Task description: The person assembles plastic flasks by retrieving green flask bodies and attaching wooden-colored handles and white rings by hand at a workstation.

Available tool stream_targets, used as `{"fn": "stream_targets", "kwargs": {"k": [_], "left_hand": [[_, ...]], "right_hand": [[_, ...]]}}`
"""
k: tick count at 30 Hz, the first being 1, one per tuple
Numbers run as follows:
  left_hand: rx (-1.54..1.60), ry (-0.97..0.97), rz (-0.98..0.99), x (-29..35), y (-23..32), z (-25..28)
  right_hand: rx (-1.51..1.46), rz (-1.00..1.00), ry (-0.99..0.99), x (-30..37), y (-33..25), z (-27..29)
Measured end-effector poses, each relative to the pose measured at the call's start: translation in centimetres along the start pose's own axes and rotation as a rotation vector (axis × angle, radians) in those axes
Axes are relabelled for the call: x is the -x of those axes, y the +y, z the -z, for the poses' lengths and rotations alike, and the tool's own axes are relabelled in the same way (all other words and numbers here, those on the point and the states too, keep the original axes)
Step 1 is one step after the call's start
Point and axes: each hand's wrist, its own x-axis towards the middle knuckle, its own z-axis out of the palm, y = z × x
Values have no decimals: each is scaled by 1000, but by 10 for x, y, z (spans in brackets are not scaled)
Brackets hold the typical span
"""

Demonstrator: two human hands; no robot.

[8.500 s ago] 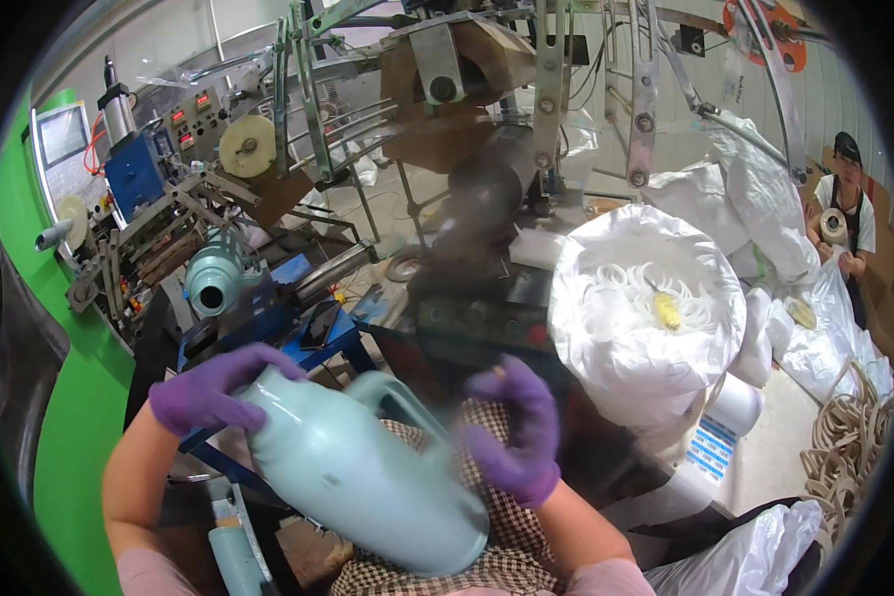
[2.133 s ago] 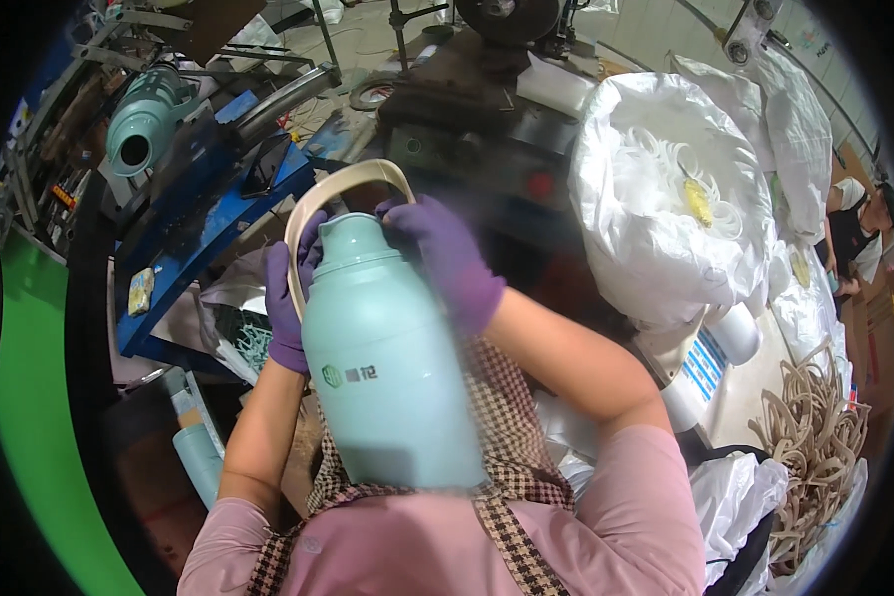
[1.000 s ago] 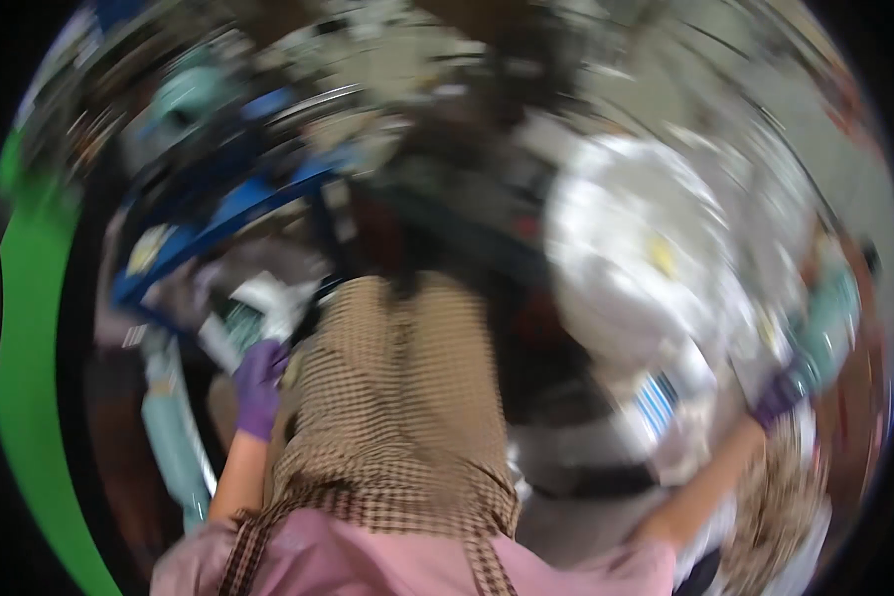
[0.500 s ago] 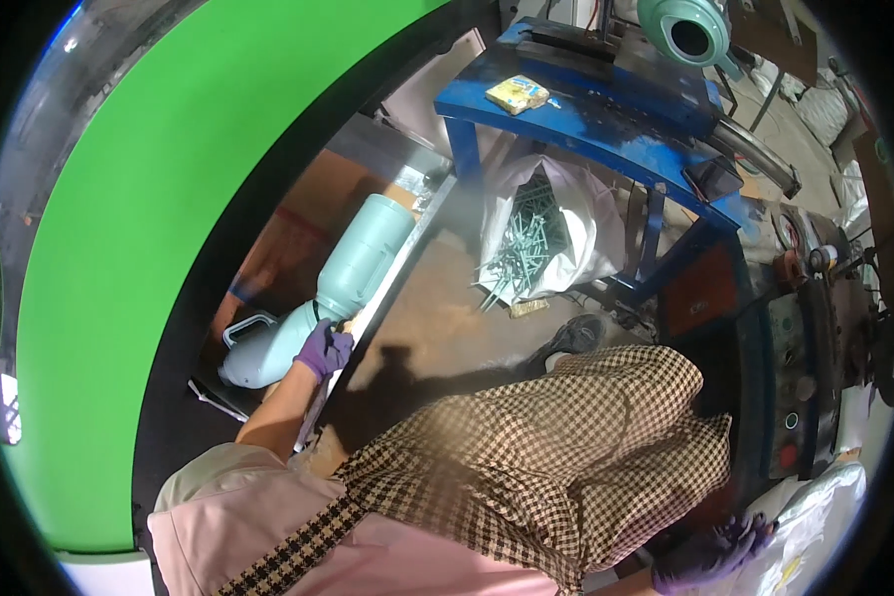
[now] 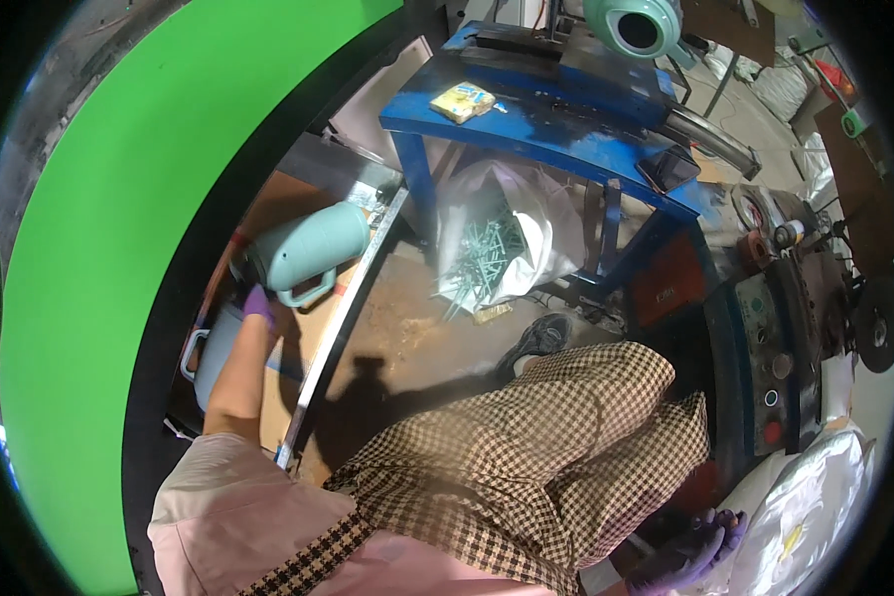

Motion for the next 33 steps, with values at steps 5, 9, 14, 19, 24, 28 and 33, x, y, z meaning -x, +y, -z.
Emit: {"fn": "stream_targets", "kwargs": {"k": [5,9,14,19,24,28,33], "left_hand": [[581,-24,-503,13,40,70],[683,185,-762,46,110,47],[309,357,-581,65,212,70],[61,474,-1246,156,307,106],[333,142,-1544,304,369,81],[493,-32,-1534,375,395,39],[590,48,-1647,392,407,5]], "right_hand": [[42,106,-155,21,-35,-64],[-358,-346,14,31,-55,-119],[-264,-253,-353,40,-75,-152],[-21,262,-649,33,-105,-188],[72,546,-802,51,-129,-227],[280,461,-805,66,-121,-225],[484,257,-1015,71,-99,-208]]}}
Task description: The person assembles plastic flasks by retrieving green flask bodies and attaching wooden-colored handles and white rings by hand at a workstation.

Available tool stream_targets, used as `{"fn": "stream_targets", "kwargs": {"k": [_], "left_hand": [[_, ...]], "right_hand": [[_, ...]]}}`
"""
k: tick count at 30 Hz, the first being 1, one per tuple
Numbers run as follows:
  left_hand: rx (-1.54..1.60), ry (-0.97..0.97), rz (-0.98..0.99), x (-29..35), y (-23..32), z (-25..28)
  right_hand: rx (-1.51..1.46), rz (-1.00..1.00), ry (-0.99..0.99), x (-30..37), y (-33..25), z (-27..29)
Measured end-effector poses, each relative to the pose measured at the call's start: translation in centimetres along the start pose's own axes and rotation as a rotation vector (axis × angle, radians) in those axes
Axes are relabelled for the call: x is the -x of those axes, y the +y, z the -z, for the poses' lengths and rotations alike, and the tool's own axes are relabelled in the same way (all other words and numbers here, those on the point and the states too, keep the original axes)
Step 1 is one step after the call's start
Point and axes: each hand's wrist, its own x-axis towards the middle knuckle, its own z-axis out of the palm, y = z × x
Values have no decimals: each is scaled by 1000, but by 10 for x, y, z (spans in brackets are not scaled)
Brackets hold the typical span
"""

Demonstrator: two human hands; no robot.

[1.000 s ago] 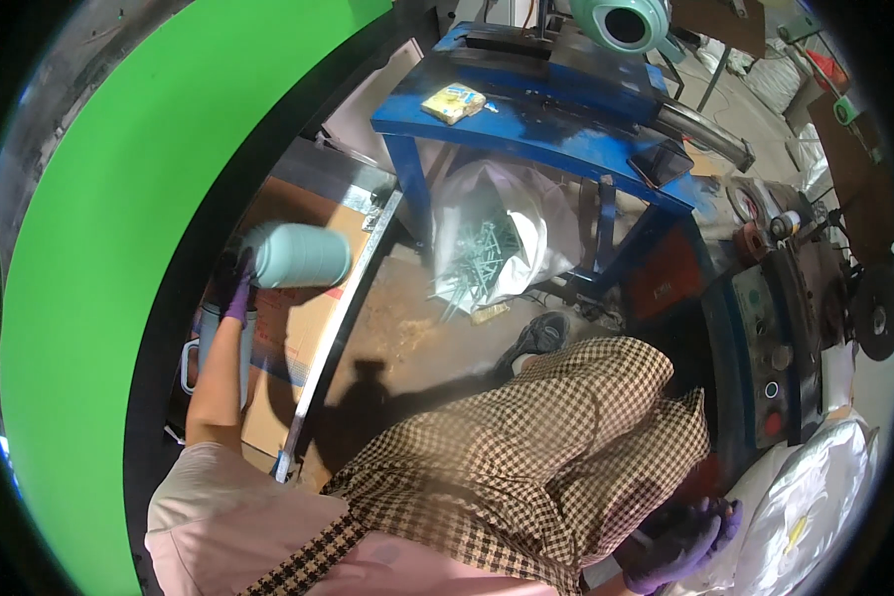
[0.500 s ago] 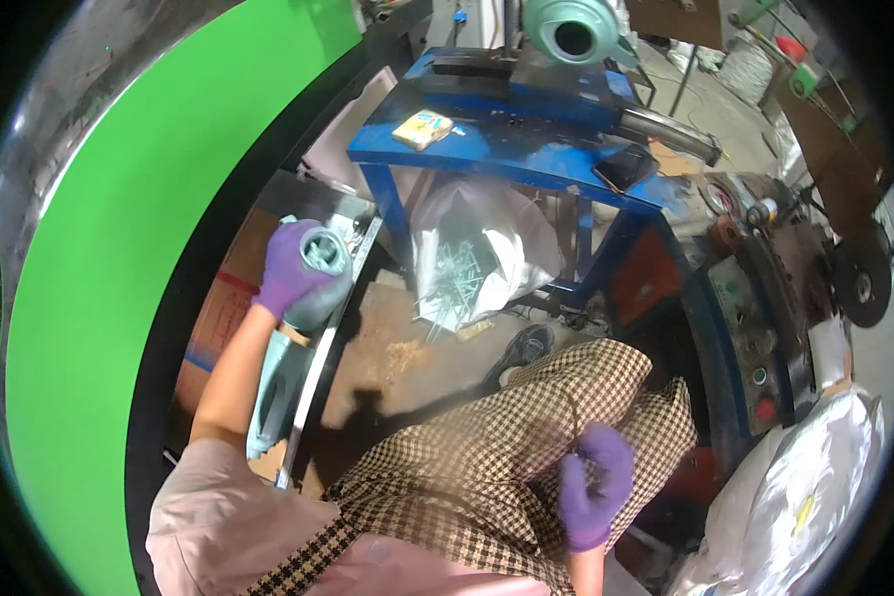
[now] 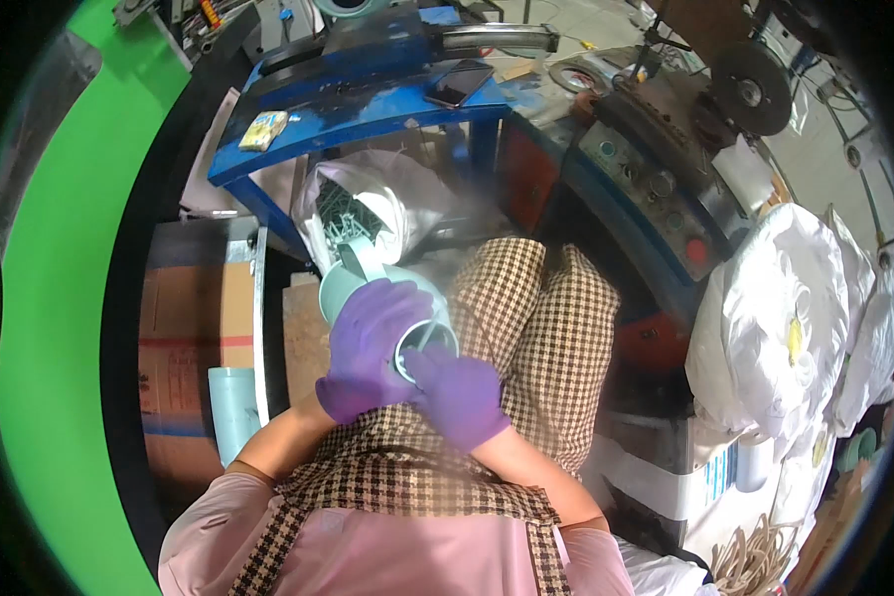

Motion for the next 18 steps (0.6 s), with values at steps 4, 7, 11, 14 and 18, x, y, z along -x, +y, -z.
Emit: {"fn": "stream_targets", "kwargs": {"k": [4,7,11,14,18], "left_hand": [[-38,-4,-22,5,-1,-9],[-92,-28,-11,8,-1,-11],[-118,-91,46,12,-4,-10],[-180,-71,-128,8,-12,-12],[-11,72,112,2,-32,-10]], "right_hand": [[-83,19,26,3,8,-9],[-45,-15,-48,0,8,-12],[-9,-44,-154,-11,8,-7],[-166,1,-230,-11,15,16],[-123,237,324,48,47,96]]}}
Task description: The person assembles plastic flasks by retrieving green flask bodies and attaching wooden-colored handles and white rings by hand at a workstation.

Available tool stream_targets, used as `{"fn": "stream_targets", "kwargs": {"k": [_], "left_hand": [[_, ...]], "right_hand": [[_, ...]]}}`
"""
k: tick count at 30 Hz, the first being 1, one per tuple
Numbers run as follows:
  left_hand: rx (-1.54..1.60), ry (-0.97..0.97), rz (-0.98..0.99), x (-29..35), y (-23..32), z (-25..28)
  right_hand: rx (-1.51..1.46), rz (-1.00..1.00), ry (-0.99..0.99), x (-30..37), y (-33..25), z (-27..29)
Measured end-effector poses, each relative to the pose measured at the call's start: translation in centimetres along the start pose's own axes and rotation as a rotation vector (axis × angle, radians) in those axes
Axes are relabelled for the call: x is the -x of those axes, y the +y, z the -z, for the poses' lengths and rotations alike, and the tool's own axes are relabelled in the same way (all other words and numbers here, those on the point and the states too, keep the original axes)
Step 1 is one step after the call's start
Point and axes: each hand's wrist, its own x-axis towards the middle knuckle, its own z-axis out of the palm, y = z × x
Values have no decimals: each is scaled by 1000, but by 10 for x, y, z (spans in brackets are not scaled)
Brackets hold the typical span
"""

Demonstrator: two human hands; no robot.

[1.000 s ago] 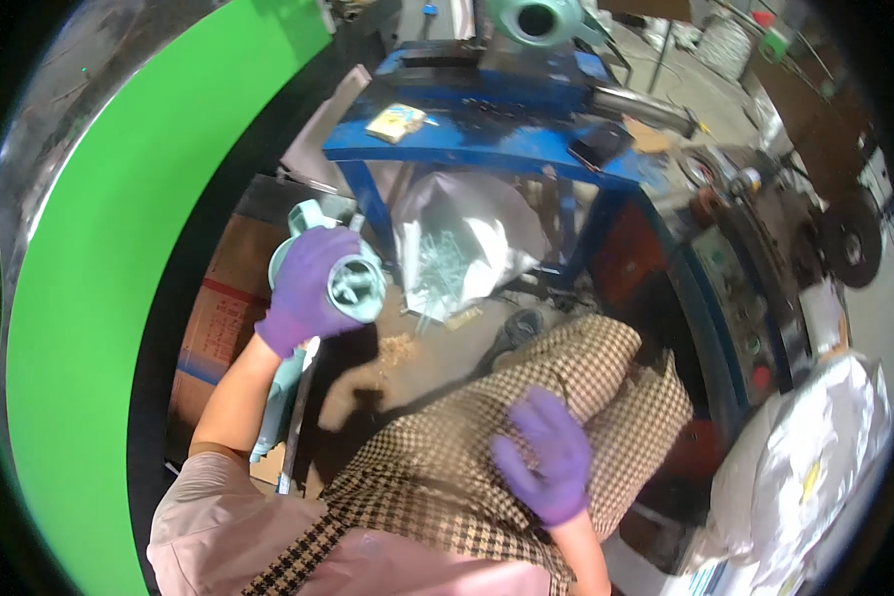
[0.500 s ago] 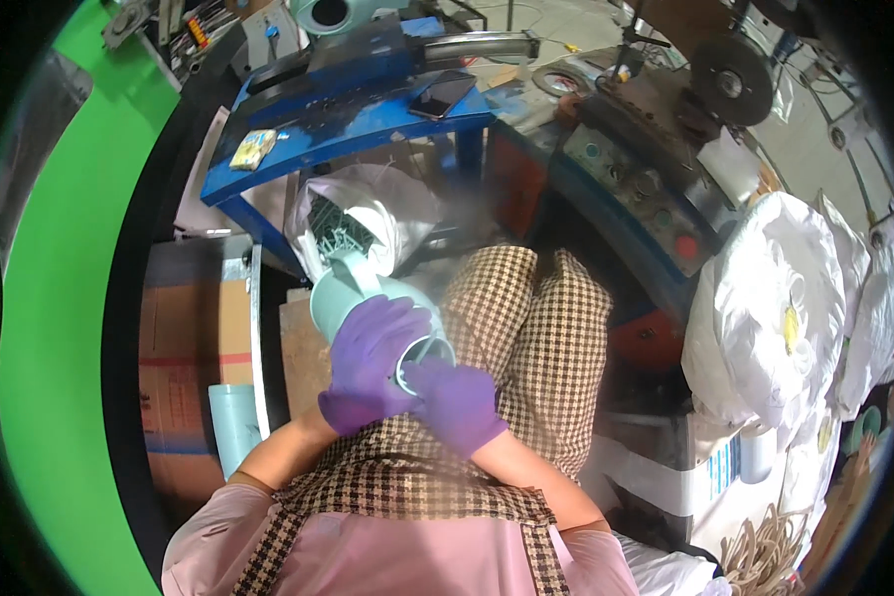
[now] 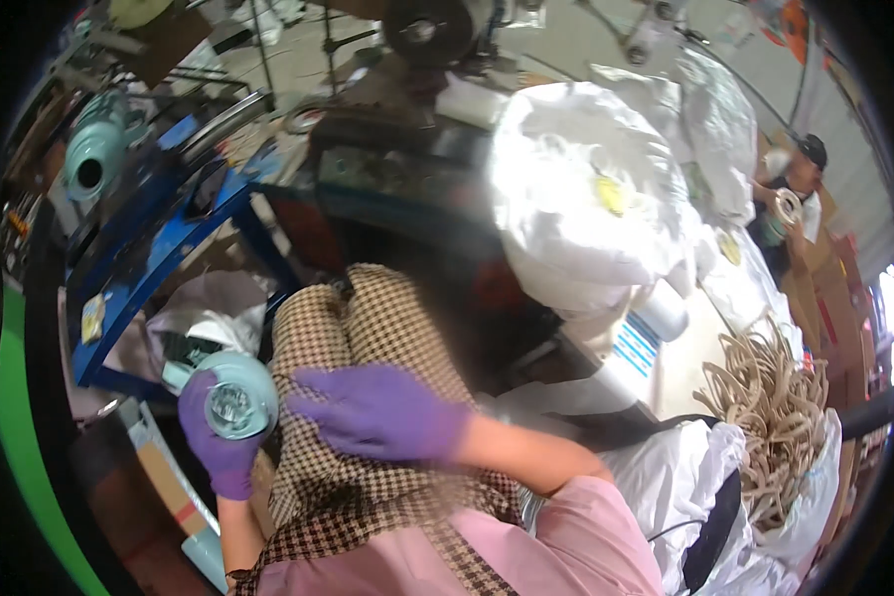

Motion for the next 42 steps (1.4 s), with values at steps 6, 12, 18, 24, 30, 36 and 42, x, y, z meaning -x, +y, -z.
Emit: {"fn": "stream_targets", "kwargs": {"k": [6,12,18,24,30,36,42], "left_hand": [[-25,-238,-2,-1,-22,19],[-9,-315,116,-11,8,22],[-70,-103,-206,-23,20,4],[3,-39,-146,-18,8,-7],[-83,28,-259,-11,21,-23],[-111,-59,-347,-10,36,-30],[-167,-42,-393,9,33,-31]], "right_hand": [[835,-548,455,84,51,244],[832,-1360,-48,87,176,336],[1056,-1326,-94,115,239,363],[1093,-905,91,54,97,315],[-113,-639,-237,6,-43,89],[-267,-789,-598,-31,-1,28],[-1460,-1376,-883,-7,33,-25]]}}
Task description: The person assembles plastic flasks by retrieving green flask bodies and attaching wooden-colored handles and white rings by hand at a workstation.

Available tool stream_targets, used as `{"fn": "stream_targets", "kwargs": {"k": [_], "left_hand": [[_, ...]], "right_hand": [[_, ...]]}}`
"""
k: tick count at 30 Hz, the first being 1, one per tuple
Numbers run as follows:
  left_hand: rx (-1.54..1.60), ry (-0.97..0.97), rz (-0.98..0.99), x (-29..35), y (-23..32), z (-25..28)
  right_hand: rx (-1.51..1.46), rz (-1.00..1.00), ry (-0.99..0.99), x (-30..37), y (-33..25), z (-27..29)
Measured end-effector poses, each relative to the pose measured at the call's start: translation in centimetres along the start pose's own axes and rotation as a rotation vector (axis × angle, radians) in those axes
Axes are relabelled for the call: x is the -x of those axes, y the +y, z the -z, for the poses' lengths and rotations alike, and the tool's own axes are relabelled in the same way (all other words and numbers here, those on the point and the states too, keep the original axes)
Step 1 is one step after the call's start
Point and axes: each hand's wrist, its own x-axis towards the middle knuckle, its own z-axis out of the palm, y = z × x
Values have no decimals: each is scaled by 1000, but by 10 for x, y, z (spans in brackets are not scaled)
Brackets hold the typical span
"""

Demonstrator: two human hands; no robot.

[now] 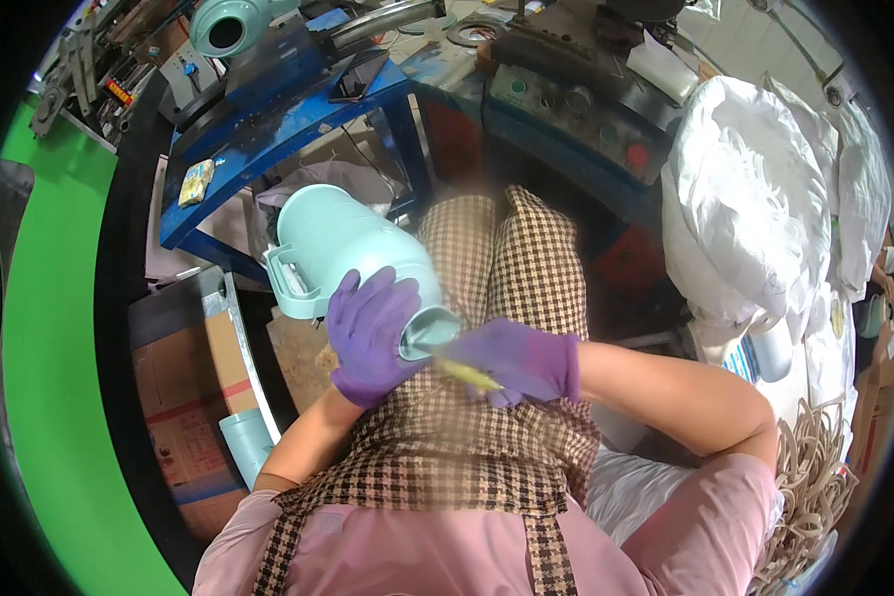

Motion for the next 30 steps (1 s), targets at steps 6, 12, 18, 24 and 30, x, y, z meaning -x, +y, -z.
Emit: {"fn": "stream_targets", "kwargs": {"k": [6,12,18,24,30], "left_hand": [[64,-5,109,16,-41,-8],[130,192,471,-12,-195,18],[179,295,521,24,-237,49],[31,256,320,14,-182,53],[150,254,377,13,-143,77]], "right_hand": [[769,1002,227,-33,9,-45],[1094,1090,904,97,10,-39],[1243,811,2114,272,29,38],[1091,159,2225,346,-12,188],[1300,-98,2325,367,-14,269]]}}
